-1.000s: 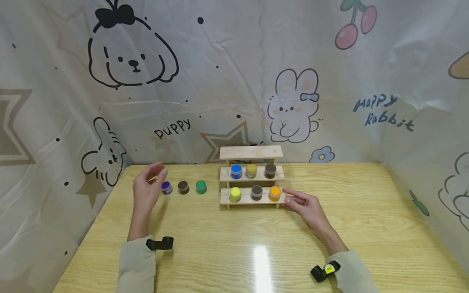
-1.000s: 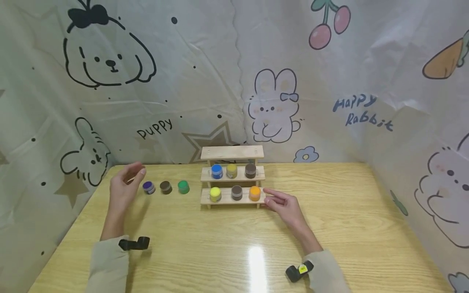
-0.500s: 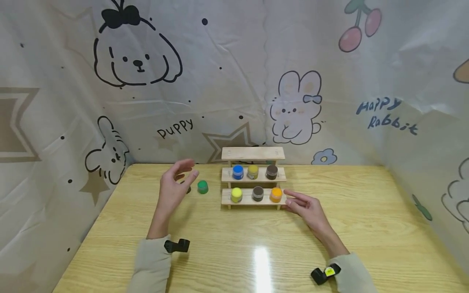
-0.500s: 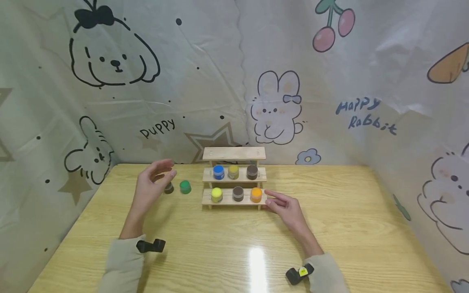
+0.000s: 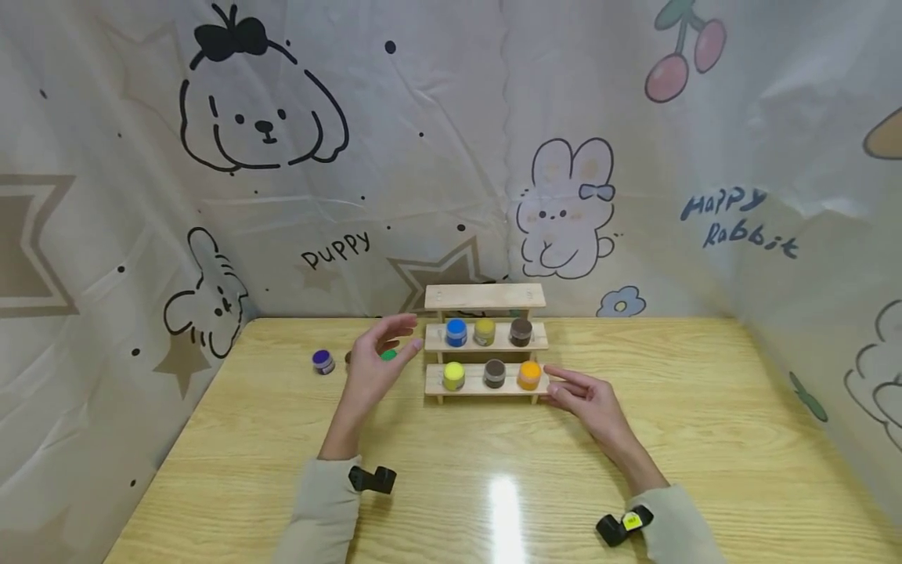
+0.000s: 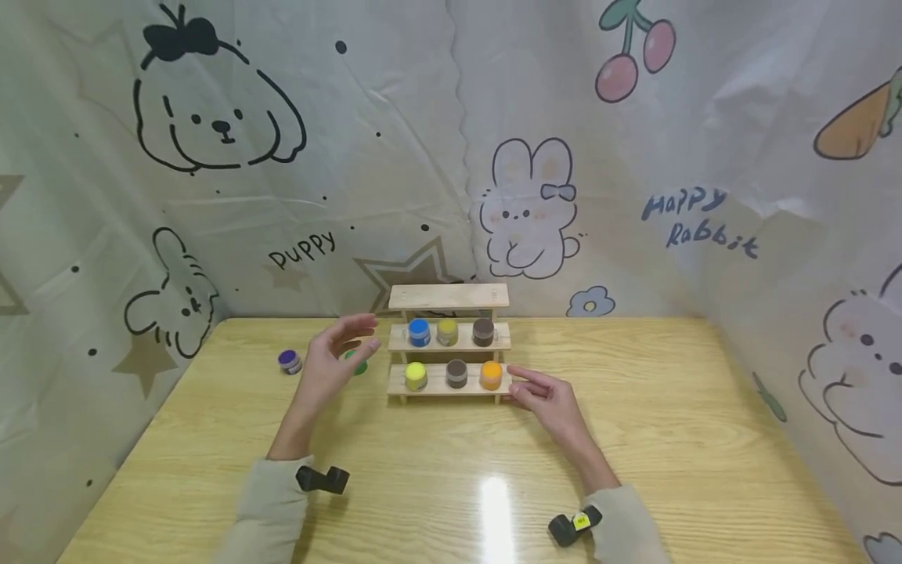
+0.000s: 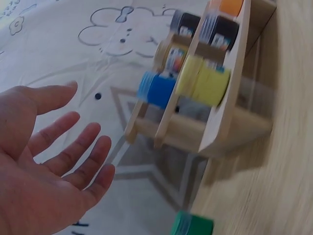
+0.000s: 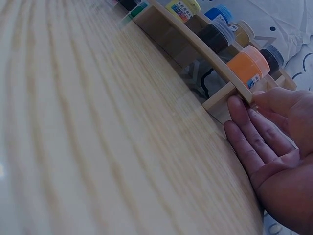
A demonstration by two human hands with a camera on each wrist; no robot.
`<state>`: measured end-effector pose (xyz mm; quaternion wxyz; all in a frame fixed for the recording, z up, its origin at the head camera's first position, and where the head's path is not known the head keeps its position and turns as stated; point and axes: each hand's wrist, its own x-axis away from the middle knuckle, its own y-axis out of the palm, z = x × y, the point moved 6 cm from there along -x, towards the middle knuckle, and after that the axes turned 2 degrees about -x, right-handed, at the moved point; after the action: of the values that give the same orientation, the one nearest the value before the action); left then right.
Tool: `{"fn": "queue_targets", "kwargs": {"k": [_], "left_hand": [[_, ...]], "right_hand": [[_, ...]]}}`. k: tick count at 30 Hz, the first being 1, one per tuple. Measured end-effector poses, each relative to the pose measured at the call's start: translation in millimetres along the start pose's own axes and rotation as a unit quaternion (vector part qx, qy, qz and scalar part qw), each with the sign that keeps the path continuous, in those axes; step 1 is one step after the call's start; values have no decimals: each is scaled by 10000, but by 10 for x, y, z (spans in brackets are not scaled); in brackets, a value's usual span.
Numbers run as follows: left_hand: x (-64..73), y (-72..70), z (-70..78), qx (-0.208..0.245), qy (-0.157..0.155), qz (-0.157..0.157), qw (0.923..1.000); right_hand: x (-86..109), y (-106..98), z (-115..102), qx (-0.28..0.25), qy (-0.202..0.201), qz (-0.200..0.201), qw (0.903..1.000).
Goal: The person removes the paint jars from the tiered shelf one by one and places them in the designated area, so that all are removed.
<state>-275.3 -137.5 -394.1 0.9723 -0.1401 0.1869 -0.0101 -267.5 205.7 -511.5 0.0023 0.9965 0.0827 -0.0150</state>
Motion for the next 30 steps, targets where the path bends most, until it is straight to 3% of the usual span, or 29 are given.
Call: {"fn": "queue_targets", "kwargs": {"k": [10, 18, 24, 30], "left_hand": [[18, 207, -127, 100, -273, 166, 9994], [-101, 431, -173, -117, -222, 235, 9994], [-160, 508, -192, -241, -344, 325, 9986], [-214, 597, -210, -456, -457, 198, 9977]], "right_hand": [[7, 58, 18, 8, 82, 23, 10000], [24, 46, 0, 67, 102, 90, 9999], [14, 48, 0, 79, 163, 76, 9998], [15, 21, -6, 74, 125, 138, 9998]]}}
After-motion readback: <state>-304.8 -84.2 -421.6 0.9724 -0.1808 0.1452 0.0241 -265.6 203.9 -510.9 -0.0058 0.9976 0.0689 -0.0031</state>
